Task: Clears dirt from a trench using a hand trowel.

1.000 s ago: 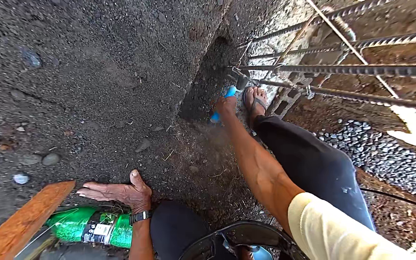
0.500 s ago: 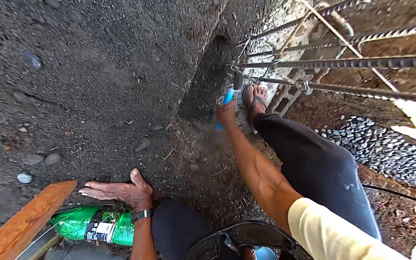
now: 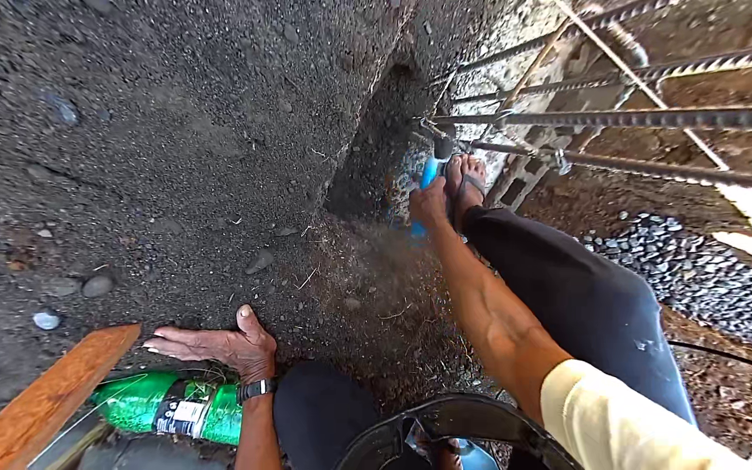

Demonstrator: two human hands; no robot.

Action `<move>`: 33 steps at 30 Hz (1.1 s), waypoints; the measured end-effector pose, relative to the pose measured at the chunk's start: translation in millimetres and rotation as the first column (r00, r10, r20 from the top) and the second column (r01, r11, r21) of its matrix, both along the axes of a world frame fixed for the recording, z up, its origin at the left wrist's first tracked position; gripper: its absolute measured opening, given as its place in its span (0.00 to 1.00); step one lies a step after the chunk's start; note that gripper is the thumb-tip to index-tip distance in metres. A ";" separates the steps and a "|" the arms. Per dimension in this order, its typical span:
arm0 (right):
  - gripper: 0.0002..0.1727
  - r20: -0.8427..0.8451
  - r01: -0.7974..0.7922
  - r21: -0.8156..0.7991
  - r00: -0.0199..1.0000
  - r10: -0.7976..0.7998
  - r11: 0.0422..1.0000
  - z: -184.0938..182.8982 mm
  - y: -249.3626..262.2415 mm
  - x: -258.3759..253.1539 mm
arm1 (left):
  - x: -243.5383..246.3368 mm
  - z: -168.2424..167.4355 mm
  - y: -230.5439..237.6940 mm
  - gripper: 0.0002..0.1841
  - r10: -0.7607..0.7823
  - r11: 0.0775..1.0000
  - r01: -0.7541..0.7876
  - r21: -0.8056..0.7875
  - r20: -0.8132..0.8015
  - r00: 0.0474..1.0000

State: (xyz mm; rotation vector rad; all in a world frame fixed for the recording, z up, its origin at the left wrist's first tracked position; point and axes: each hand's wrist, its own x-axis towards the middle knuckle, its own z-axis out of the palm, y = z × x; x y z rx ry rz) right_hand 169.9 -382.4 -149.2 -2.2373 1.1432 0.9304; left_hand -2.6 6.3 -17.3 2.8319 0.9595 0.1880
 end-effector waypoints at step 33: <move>0.29 0.108 0.206 0.120 0.970 -0.219 0.971 -30.0 122.2 52.7 | -0.9 -3.1 4.1 0.71 0.026 1.000 -0.027 -0.012 -0.016 1.000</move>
